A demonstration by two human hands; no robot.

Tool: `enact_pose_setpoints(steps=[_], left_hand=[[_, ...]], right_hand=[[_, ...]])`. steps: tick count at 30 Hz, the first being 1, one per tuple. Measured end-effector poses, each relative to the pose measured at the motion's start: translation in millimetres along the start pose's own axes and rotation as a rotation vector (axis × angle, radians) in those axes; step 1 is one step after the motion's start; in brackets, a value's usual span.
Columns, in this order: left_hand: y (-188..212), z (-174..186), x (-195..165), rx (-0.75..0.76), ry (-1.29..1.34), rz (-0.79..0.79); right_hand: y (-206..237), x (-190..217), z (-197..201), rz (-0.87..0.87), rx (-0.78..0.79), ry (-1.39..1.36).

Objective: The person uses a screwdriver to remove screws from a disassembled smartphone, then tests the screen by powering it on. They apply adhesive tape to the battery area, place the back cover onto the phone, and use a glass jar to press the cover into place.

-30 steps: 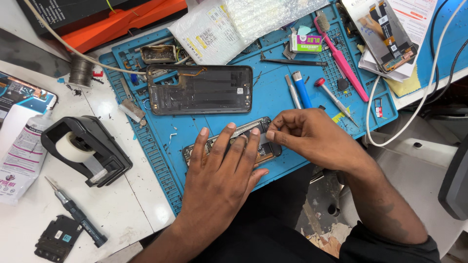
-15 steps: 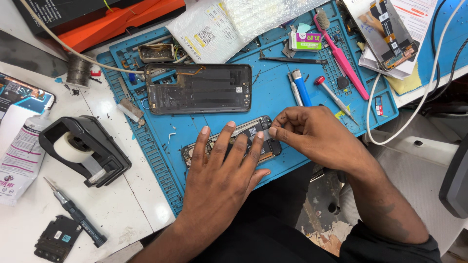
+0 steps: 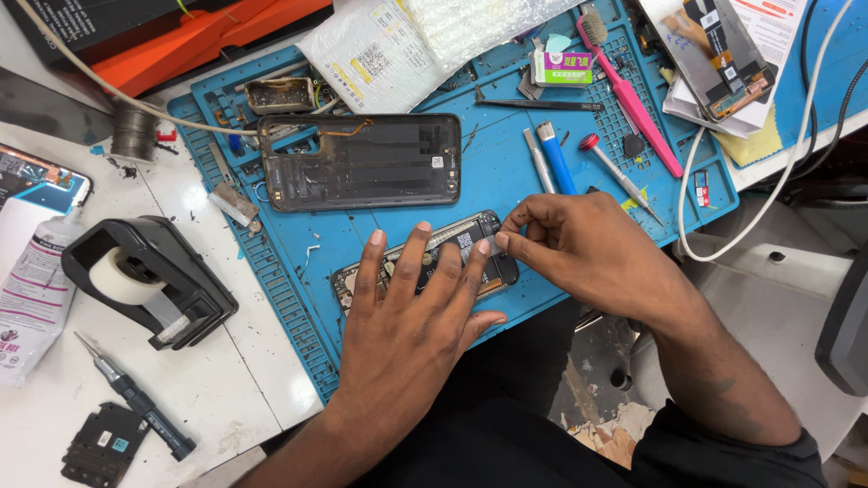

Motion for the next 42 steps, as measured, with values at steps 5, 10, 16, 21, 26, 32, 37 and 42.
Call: enact_pose_setpoints(steps=[5,10,16,21,26,32,37,42], left_hand=[[0.1,2.1,0.3,-0.008,-0.02,-0.009],[-0.6,2.9,0.6,0.0,0.005,-0.006],[-0.3,4.9,0.9,0.0,0.005,0.003],[-0.7,6.3,-0.8,0.009,-0.028,-0.007],[2.6,8.5,-0.2,0.039,0.009,0.016],[15.1,13.7,4.5,0.003,0.024,0.09],[17.8,14.5,7.8,-0.022,0.035,0.091],[22.2,20.3,15.4,-0.039,0.062,0.11]], right_hand=[[10.3,-1.2,17.9,0.017,-0.151,0.116],[49.2,11.7,1.2,0.547,-0.367,0.282],[55.7,-5.0,-37.1,0.682,-0.355,0.468],[55.1,-10.3,-38.4,0.681,-0.389,0.489],[55.4,-14.7,-34.8,0.683,-0.385,0.421],[64.9,-26.9,-27.7,0.616,-0.553,0.172],[68.2,-19.5,-35.2,0.65,-0.586,0.172],[66.9,-1.0,-37.3,0.674,-0.514,0.28]])
Point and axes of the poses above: each hand's wrist, its own y-axis away from the middle knuckle, its own z-axis out of the back of the hand, x = y × z, the point moved 5 cm from there along -y, towards the middle knuckle, and after that the axes turned 6 degrees about -y, right-handed, at the moved point
